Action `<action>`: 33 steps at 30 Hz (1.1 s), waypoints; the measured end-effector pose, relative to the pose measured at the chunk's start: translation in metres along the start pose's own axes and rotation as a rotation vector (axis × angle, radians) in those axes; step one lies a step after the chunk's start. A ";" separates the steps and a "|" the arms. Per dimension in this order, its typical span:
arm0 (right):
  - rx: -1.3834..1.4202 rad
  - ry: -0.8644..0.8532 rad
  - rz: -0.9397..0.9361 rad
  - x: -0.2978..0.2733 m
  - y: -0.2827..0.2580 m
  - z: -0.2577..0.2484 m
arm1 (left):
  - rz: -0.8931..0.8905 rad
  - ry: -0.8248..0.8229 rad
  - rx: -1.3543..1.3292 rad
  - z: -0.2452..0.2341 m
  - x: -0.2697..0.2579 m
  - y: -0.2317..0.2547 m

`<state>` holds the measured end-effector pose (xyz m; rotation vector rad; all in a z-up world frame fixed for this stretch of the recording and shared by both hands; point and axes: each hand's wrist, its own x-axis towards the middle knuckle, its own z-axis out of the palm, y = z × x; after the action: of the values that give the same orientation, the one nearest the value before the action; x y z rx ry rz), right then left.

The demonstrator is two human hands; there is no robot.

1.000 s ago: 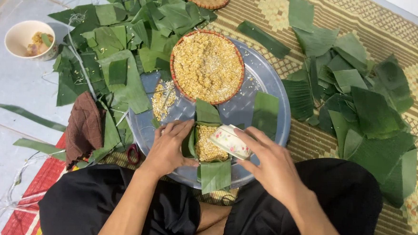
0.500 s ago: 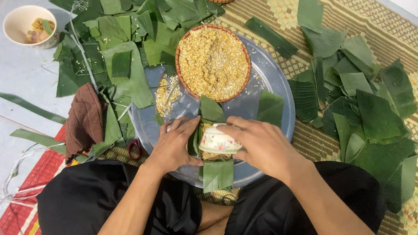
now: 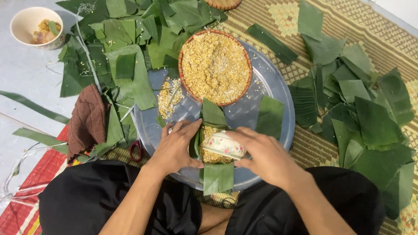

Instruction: The person sits on a floor mat and folds cut banana leaves into a square form on a metal tray, scoops a grainy rice mixture from a small bowl into the leaf-lined form, presses it level, and folds the leaves over the top. They then hold a banana leaf and cut it with scissors.

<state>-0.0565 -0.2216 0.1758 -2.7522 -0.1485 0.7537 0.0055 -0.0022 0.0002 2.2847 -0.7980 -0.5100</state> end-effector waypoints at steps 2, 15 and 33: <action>0.007 -0.013 -0.025 0.002 -0.002 -0.002 | -0.014 -0.011 0.002 -0.003 -0.001 0.002; 0.201 0.007 -0.053 0.004 0.002 0.006 | -0.022 -0.008 -0.023 -0.006 -0.002 0.005; 0.511 0.230 0.205 0.006 0.021 0.037 | -0.069 -0.033 -0.041 -0.009 0.000 0.008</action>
<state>-0.0697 -0.2317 0.1358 -2.3528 0.3333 0.4357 0.0070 -0.0025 0.0123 2.2772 -0.7205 -0.5920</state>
